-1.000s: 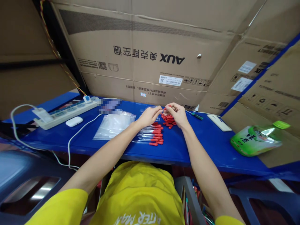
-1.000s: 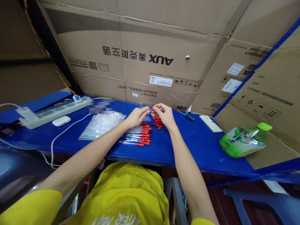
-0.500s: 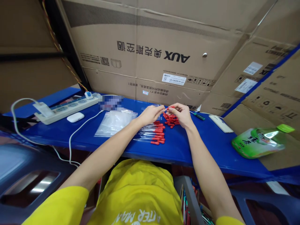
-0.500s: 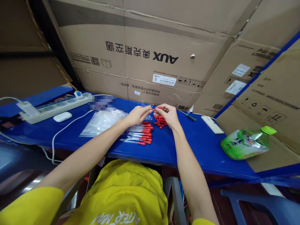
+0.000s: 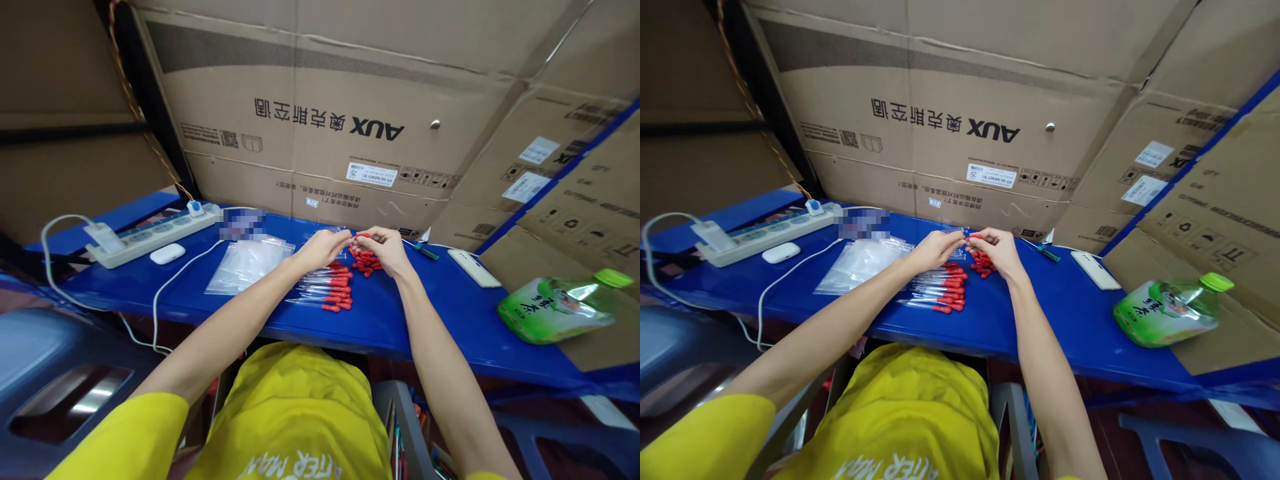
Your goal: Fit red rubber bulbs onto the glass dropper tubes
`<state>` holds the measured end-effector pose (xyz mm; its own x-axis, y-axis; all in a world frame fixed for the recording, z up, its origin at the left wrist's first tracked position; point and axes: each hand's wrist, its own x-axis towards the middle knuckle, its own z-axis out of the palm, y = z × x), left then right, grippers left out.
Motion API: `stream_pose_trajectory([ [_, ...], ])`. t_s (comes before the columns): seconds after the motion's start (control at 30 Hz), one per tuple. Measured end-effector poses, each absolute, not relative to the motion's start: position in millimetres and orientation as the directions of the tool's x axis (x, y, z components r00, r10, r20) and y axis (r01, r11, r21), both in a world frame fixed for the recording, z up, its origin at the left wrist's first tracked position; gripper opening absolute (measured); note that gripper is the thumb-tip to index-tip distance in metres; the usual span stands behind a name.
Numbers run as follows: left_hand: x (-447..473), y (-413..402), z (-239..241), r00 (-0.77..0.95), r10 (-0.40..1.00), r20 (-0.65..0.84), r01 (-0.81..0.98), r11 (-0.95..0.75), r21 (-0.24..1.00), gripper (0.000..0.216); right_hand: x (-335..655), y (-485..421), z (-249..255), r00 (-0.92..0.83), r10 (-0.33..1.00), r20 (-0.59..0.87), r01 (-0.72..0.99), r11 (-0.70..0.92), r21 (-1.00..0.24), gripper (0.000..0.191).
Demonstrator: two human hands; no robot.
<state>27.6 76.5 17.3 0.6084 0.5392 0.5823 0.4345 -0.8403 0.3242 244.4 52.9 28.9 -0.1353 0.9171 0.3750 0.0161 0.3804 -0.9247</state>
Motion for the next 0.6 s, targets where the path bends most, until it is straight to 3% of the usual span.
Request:
stream_pose_trajectory([
  [0.17, 32.7, 74.9, 16.6, 0.58, 0.558, 0.594, 0.375, -0.829, 0.414, 0.041, 237.7, 53.7, 29.2, -0.136, 0.918, 0.373, -0.01, 0.375, -0.927, 0.045],
  [0.3, 44.7, 72.4, 13.6, 0.419, 0.692, 0.588, 0.256, -0.711, 0.655, 0.051, 223.1, 54.2, 28.6, -0.126, 0.898, 0.421, -0.029, 0.421, -0.906, 0.047],
  [0.4, 48.4, 72.4, 12.7, 0.46, 0.729, 0.507, 0.165, -0.631, 0.758, 0.056, 216.1, 58.1, 26.2, -0.08, 0.867, 0.491, 0.015, 0.494, -0.87, 0.049],
  [0.5, 44.7, 74.6, 15.1, 0.51, 0.681, 0.525, 0.185, -0.683, 0.706, 0.059, 217.9, 63.0, 22.4, 0.016, 0.828, 0.561, 0.043, 0.56, -0.828, 0.053],
  [0.6, 38.5, 76.9, 18.4, 0.41, 0.686, 0.601, 0.308, -0.724, 0.616, 0.053, 225.3, 63.5, 18.8, -0.018, 0.823, 0.568, 0.204, 0.559, -0.804, 0.048],
])
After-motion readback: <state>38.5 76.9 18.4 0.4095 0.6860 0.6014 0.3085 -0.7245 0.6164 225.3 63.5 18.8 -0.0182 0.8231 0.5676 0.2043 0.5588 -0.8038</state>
